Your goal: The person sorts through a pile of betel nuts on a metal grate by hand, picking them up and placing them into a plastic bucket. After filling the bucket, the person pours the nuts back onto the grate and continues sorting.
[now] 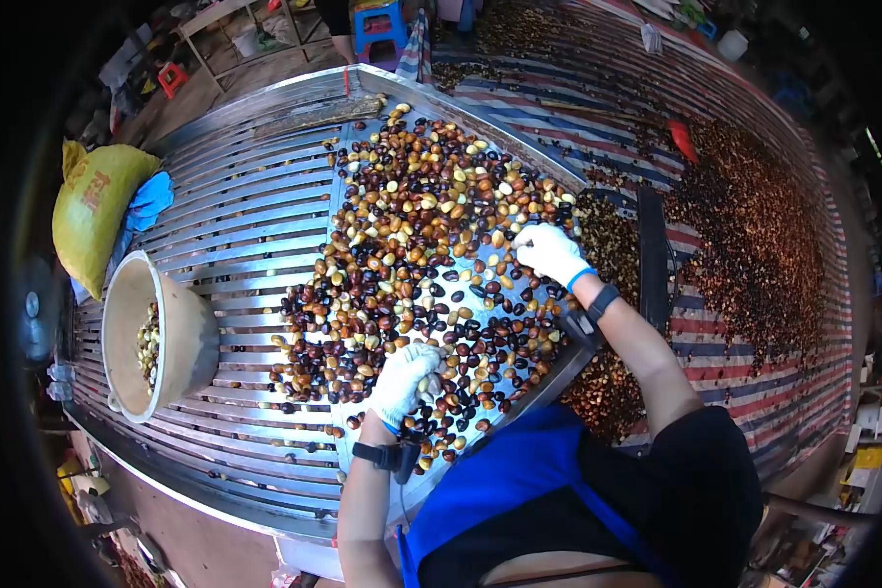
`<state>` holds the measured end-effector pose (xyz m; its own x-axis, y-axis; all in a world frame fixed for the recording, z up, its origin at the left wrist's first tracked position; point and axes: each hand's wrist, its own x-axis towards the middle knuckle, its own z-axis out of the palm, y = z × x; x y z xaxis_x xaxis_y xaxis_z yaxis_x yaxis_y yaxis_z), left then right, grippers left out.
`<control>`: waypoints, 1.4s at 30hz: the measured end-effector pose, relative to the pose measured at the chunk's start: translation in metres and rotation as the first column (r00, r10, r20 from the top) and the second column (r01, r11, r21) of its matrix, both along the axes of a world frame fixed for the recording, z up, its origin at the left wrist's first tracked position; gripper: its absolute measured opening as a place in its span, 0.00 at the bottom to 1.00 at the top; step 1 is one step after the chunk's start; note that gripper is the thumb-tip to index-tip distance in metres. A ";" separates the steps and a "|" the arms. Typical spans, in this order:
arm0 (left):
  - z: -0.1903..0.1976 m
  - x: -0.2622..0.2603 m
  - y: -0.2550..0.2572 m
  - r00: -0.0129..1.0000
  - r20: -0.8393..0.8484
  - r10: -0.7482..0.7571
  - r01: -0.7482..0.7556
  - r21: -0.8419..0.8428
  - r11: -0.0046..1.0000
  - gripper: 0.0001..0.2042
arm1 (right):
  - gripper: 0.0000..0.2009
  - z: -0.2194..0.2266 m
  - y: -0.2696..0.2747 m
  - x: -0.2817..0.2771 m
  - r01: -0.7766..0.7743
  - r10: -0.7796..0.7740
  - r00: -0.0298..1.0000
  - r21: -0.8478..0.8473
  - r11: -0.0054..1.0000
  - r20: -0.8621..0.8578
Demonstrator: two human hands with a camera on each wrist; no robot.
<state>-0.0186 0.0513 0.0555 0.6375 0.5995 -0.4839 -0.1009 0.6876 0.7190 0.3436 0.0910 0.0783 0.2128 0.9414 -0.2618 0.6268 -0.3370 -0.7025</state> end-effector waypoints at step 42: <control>-0.017 0.048 -0.038 0.830 0.319 0.457 -0.182 -0.619 0.764 0.18 | 0.11 0.019 -0.014 -0.120 -0.592 0.496 0.756 0.125 0.796 0.426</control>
<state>0.0295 0.0138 0.0385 0.6750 0.5285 -0.5149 -0.5878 0.8070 0.0578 0.2240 0.0765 0.0971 -0.3239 0.9457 -0.0264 0.8688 0.2862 -0.4041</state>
